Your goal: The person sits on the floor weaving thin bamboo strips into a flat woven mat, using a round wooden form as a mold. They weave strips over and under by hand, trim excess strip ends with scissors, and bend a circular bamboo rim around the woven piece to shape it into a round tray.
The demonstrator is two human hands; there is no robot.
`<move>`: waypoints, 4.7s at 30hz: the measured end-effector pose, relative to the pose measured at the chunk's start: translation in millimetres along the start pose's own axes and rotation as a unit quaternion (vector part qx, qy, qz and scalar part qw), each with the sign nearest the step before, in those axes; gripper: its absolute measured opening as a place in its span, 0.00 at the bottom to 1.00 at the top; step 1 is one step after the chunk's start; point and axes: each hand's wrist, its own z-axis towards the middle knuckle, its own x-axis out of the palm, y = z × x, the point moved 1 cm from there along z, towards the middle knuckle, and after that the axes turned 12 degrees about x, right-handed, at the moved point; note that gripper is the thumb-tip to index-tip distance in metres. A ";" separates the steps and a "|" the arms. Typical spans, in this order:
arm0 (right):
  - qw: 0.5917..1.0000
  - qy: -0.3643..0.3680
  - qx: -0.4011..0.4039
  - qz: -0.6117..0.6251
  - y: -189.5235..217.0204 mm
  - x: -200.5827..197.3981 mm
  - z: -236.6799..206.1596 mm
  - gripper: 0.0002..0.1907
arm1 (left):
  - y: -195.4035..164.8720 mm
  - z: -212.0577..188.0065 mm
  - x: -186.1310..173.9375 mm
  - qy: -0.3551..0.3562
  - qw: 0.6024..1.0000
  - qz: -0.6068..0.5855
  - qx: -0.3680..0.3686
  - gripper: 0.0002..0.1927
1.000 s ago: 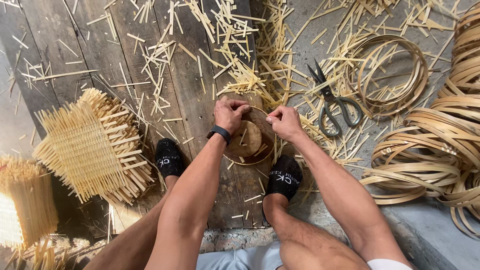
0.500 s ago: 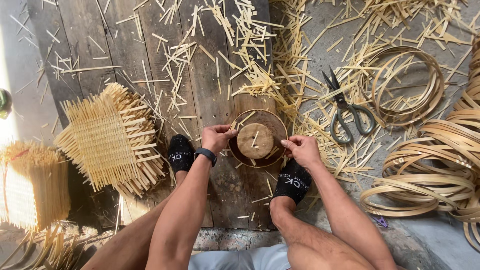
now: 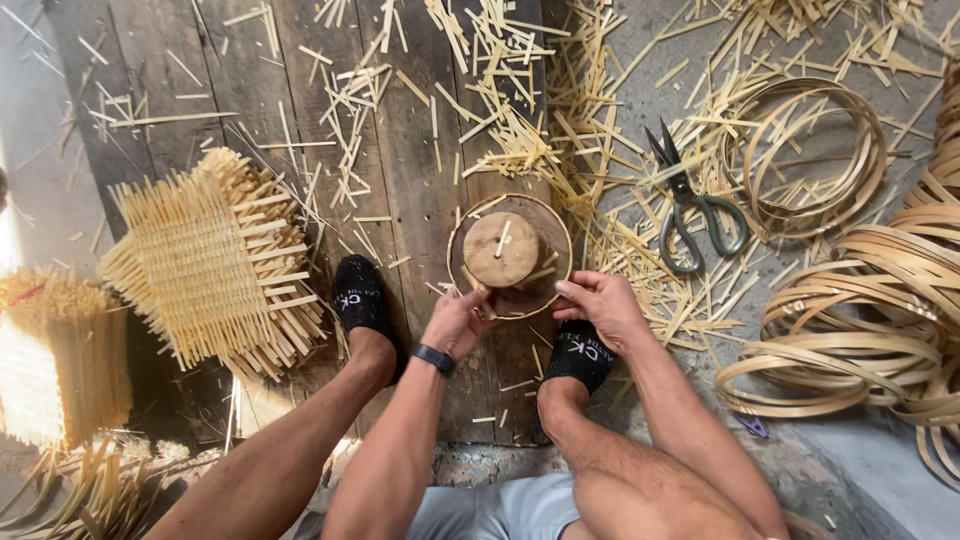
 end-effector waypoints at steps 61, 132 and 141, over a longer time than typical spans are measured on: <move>0.972 0.122 -0.173 0.104 -1.6 -54.9 -7.8 0.30 | -209.4 91.1 -3.7 -0.130 0.961 -0.027 0.241 0.15; 0.998 0.010 -0.039 0.049 -19.5 23.0 21.2 0.17 | -237.1 -6.0 -127.9 -0.039 0.349 0.892 0.285 0.23; 0.999 0.001 -0.028 0.041 -23.1 29.8 17.7 0.17 | -259.6 -14.4 -124.1 -0.197 0.717 0.581 0.331 0.12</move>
